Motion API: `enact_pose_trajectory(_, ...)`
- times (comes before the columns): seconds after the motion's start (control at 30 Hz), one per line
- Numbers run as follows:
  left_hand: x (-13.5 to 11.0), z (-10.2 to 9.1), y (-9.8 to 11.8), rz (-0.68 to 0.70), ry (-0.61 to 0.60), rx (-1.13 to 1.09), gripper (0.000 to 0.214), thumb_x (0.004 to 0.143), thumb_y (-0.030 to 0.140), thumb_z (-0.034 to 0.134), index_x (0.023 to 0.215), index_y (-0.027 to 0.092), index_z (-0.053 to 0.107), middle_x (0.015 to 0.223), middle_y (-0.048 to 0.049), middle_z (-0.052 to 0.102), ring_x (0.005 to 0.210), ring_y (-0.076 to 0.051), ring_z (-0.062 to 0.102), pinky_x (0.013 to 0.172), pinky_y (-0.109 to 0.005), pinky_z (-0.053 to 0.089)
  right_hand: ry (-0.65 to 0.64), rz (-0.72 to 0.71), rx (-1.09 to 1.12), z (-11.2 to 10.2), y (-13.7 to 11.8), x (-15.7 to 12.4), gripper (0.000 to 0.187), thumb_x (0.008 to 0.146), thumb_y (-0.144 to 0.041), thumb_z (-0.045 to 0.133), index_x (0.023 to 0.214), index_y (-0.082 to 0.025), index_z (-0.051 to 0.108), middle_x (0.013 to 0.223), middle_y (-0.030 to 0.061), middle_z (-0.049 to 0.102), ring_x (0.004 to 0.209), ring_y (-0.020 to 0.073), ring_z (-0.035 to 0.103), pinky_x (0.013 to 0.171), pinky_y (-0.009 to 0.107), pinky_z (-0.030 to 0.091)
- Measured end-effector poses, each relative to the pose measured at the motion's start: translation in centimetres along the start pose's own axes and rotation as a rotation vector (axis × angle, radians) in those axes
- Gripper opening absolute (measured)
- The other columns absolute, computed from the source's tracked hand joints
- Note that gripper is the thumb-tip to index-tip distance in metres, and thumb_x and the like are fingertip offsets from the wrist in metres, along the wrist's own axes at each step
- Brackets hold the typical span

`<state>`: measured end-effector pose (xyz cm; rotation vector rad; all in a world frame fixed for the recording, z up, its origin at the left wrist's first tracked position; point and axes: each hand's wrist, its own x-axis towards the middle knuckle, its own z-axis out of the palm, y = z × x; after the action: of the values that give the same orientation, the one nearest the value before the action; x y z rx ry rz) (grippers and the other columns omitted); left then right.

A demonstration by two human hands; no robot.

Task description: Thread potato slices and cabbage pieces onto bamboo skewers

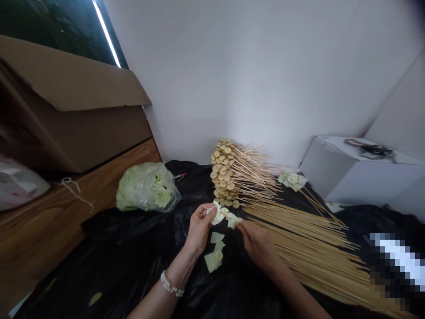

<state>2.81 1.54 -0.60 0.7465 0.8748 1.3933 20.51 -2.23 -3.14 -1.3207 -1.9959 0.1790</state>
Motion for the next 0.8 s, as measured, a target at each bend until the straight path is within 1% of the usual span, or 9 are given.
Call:
enact_pose_trajectory(0.1, -0.1, 0.0, -0.2, -0.001, -0.003, 0.011, 0.034, 0.064, 0.031, 0.081, 0.088, 0.015, 0.063, 0.076, -0.0023, 0.069, 0.065, -0.011, 0.062, 0.063, -0.021, 0.047, -0.037, 0.002, -0.029, 0.4, 0.0, -0.2, 0.027, 0.096, -0.019, 0.036, 0.084, -0.018, 0.060, 0.076, 0.0035, 0.065, 0.068, 0.0148, 0.060, 0.064, 0.025, 0.038)
enact_pose_trajectory(0.27, -0.1, 0.0, -0.6, 0.002, -0.004, 0.022, 0.035, 0.065, 0.032, 0.080, 0.090, 0.016, 0.060, 0.075, -0.0017, 0.068, 0.064, -0.011, 0.062, 0.061, -0.021, 0.046, 0.006, 0.021, -0.106, 0.7, -0.3, -0.5, 0.027, 0.096, -0.019, 0.035, 0.086, -0.017, 0.059, 0.077, 0.0050, 0.065, 0.066, 0.0152, 0.059, 0.061, 0.025, 0.035)
enact_pose_trajectory(0.33, -0.2, 0.0, -0.8, 0.009, -0.005, 0.043, 0.035, 0.067, 0.032, 0.079, 0.090, 0.016, 0.059, 0.074, -0.0013, 0.068, 0.063, -0.011, 0.061, 0.060, -0.021, 0.046, -0.018, 0.038, -0.064, 0.6, -0.5, -0.4, 0.027, 0.095, -0.019, 0.035, 0.081, -0.018, 0.057, 0.072, 0.0042, 0.064, 0.062, 0.0146, 0.057, 0.059, 0.025, 0.034)
enact_pose_trajectory(0.4, -0.2, 0.0, -0.9, 0.024, -0.002, 0.066, 0.035, 0.067, 0.033, 0.079, 0.090, 0.017, 0.058, 0.073, -0.0004, 0.067, 0.061, -0.011, 0.061, 0.059, -0.021, 0.046, -0.053, 0.057, 0.024, 0.4, -0.6, -0.2, 0.026, 0.094, -0.019, 0.036, 0.076, -0.019, 0.055, 0.067, 0.0022, 0.062, 0.059, 0.0138, 0.055, 0.059, 0.024, 0.034)
enact_pose_trajectory(0.47, -0.2, 0.0, -1.0, 0.038, 0.010, 0.084, 0.037, 0.067, 0.035, 0.078, 0.091, 0.018, 0.056, 0.072, 0.0002, 0.066, 0.060, -0.011, 0.060, 0.058, -0.021, 0.045, -0.062, 0.076, 0.096, 0.3, -0.6, 0.0, 0.026, 0.093, -0.019, 0.037, 0.073, -0.020, 0.054, 0.064, 0.0009, 0.060, 0.058, 0.0134, 0.053, 0.058, 0.024, 0.033)
enact_pose_trajectory(0.57, -0.3, 0.1, -1.3, 0.056, 0.030, 0.111, 0.041, 0.067, 0.037, 0.078, 0.094, 0.019, 0.054, 0.071, -0.0001, 0.066, 0.060, -0.012, 0.062, 0.057, -0.022, 0.045, -0.061, 0.108, 0.184, 0.1, -0.6, 0.2, 0.027, 0.092, -0.021, 0.039, 0.068, -0.020, 0.052, 0.061, -0.0001, 0.059, 0.055, 0.0131, 0.051, 0.055, 0.023, 0.033)
enact_pose_trajectory(0.67, -0.4, 0.1, -1.8, 0.067, 0.037, 0.147, 0.043, 0.067, 0.038, 0.078, 0.097, 0.019, 0.054, 0.070, 0.0000, 0.066, 0.059, -0.013, 0.062, 0.056, -0.022, 0.044, -0.104, 0.175, 0.279, 0.2, -0.6, 0.2, 0.029, 0.091, -0.024, 0.040, 0.067, -0.020, 0.054, 0.056, -0.0012, 0.057, 0.051, 0.0126, 0.050, 0.052, 0.022, 0.032)
enact_pose_trajectory(0.73, -0.5, 0.2, -2.2, 0.063, 0.024, 0.153, 0.043, 0.067, 0.038, 0.078, 0.098, 0.020, 0.053, 0.070, 0.0005, 0.066, 0.059, -0.013, 0.062, 0.056, -0.022, 0.044, -0.111, 0.200, 0.302, 0.3, -0.6, 0.3, 0.029, 0.091, -0.025, 0.040, 0.068, -0.020, 0.056, 0.055, -0.0012, 0.056, 0.051, 0.0126, 0.050, 0.052, 0.022, 0.033)
enact_pose_trajectory(0.8, -0.6, 0.2, -2.4, 0.049, 0.006, 0.146, 0.044, 0.067, 0.038, 0.078, 0.098, 0.020, 0.053, 0.070, 0.0005, 0.066, 0.059, -0.013, 0.062, 0.057, -0.022, 0.045, -0.088, 0.186, 0.277, 0.3, -0.6, 0.4, 0.028, 0.091, -0.025, 0.040, 0.067, -0.019, 0.055, 0.057, -0.0007, 0.057, 0.052, 0.0127, 0.050, 0.053, 0.022, 0.033)
